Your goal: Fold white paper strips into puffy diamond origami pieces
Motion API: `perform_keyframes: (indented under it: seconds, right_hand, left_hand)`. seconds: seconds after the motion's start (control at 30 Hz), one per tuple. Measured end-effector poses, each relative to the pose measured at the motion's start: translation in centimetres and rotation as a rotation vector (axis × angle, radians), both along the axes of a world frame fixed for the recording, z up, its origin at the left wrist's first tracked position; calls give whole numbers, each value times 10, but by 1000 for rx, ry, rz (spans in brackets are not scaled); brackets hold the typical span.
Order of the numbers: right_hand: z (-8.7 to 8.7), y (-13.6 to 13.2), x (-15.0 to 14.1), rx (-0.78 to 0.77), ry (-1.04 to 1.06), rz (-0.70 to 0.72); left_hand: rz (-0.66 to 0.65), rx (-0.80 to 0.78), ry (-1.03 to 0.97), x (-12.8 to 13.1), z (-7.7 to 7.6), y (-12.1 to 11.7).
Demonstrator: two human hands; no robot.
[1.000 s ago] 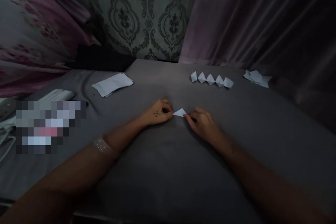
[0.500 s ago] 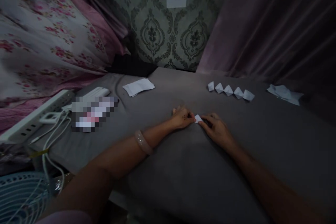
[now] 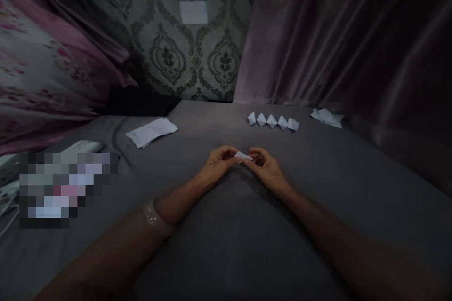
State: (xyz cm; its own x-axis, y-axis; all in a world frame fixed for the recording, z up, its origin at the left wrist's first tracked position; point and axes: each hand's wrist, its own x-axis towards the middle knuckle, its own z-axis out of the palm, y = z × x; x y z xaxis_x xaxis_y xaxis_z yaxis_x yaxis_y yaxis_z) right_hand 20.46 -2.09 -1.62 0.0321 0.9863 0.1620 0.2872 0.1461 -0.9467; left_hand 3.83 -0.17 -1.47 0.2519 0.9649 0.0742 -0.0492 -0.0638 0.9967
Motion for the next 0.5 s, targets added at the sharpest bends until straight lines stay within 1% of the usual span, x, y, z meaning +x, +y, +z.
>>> perform_keyframes:
  seconds: [0.03,0.1,0.17,0.27,0.4,0.5]
  right_hand:
    - [3,-2,-1,-53,83,45]
    - [9,-7,-4,-121,177,97]
    - [13,-11,-5,-146,204,75]
    - [15,-13,-3,-150,163,20]
    - [19,-13,2,-158,51,70]
    - [20,-13,2,-149,25,97]
  left_hand:
    - [32,-45,-79,2,0,-1]
    - [44,-134,-177,6,0,-4]
    - [24,-193,-216,9,0,-7]
    - [11,-207,-179,10,4,-11]
    - [-30,-204,-84,6,12,-13]
    - [-31,-233,-78,4,12,-10]
